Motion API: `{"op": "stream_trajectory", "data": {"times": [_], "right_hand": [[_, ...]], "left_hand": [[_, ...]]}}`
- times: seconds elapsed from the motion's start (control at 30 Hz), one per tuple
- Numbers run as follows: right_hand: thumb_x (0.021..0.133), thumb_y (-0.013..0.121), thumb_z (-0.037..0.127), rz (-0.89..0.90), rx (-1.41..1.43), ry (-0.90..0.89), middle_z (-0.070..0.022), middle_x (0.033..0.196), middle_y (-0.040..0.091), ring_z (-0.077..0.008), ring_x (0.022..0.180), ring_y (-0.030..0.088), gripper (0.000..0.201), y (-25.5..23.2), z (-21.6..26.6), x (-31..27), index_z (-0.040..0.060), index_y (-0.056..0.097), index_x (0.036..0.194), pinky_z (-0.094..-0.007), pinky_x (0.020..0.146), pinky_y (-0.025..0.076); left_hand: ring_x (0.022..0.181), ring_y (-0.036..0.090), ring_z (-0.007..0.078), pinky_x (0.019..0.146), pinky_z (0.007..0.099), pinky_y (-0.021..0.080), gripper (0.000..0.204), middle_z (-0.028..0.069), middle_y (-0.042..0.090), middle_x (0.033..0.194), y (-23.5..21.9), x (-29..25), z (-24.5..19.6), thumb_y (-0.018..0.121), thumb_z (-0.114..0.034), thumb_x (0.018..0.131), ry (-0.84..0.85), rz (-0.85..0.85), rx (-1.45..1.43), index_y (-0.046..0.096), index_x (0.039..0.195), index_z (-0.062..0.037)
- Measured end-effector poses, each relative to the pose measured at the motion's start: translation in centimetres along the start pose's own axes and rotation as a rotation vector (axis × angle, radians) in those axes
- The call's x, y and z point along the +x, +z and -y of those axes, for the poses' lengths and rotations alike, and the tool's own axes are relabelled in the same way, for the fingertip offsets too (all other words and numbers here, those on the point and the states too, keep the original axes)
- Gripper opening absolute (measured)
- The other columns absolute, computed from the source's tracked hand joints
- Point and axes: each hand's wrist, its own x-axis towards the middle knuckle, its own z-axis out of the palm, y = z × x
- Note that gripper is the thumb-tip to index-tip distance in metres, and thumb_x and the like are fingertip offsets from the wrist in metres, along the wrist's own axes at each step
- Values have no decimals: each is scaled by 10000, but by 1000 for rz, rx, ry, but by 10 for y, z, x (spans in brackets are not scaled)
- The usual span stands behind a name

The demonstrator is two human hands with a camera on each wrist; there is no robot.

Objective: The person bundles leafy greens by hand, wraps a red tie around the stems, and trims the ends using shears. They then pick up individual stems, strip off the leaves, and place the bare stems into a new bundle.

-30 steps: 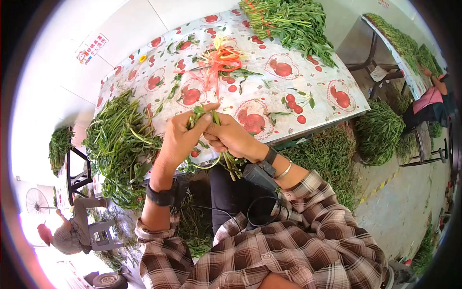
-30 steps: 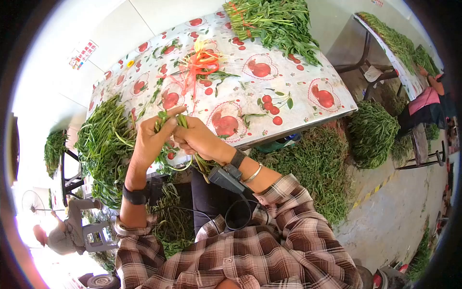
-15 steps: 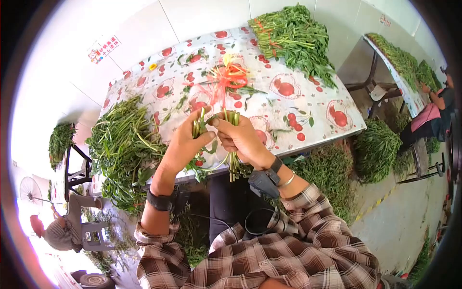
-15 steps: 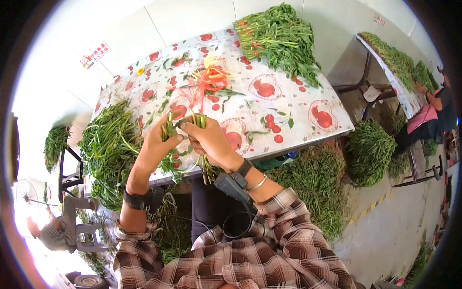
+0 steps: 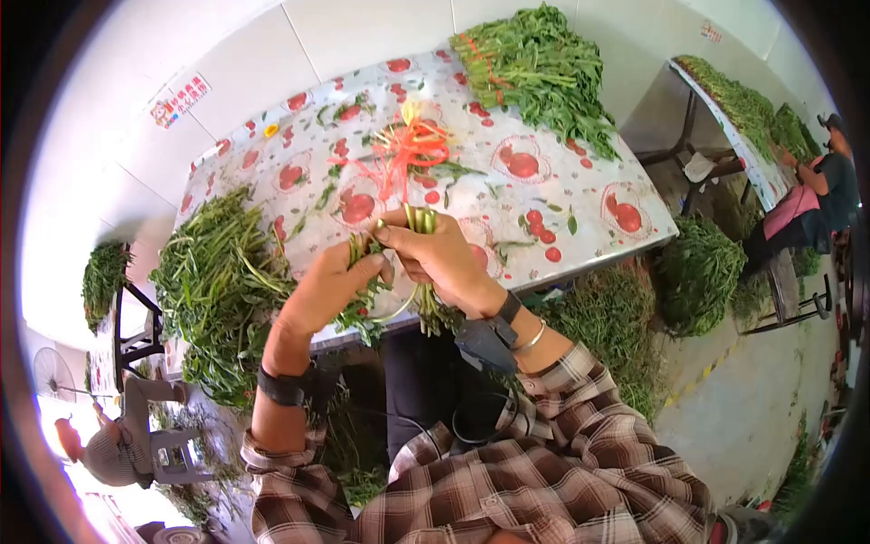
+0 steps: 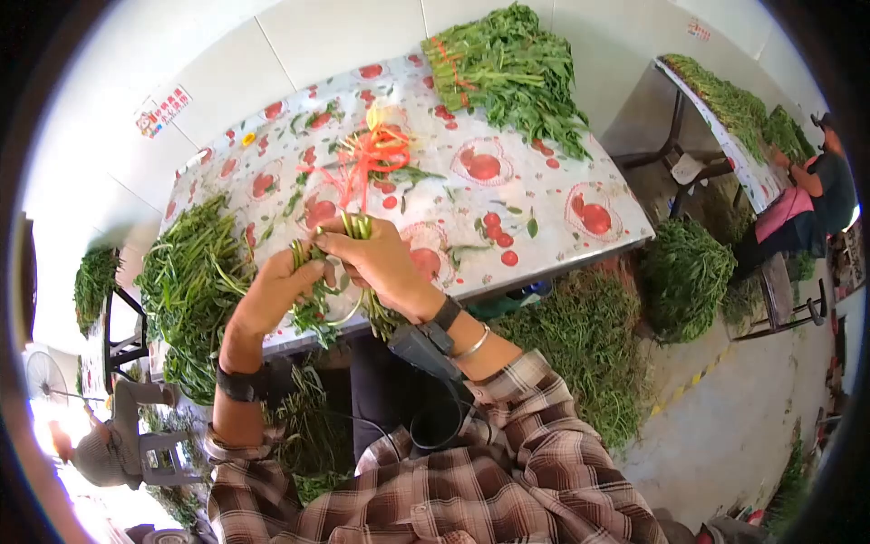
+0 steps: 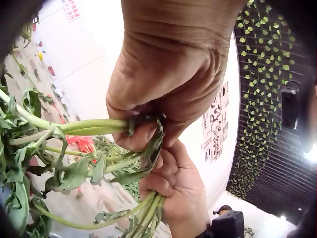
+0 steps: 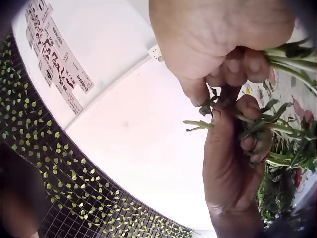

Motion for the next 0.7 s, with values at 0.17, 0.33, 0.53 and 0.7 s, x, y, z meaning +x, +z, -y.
{"op": "stream_trajectory", "data": {"times": [0.17,0.33,0.53,0.7], "right_hand": [[814,650,165,8,-125,-29,27,630,584,-14,456,436,204,-4,-7,-2,17,670,953,-182,401,303],[835,630,179,56,-117,37,39,651,570,0,462,420,265,-1,-9,1,13,631,1042,-171,392,283],[824,663,193,149,-110,-31,16,694,604,-4,532,492,315,-2,-5,-2,12,612,1077,-161,411,296],[829,659,133,69,-132,12,57,618,522,9,450,357,223,-3,-9,-2,25,623,1020,-169,395,233]], "left_hand": [[625,447,32,540,191,382,174,-42,564,773,-2,-3,1,508,-184,903,-92,45,-63,551,1013,-57],[647,451,31,547,199,393,223,-57,517,767,-1,3,2,550,-172,871,-109,78,33,567,1059,-53],[641,430,35,545,207,364,313,-47,503,748,0,8,2,565,-142,810,-58,39,10,538,1101,-32],[654,435,39,560,212,373,279,-34,505,743,10,3,-10,537,-111,833,-9,46,-16,533,1088,1]]}}
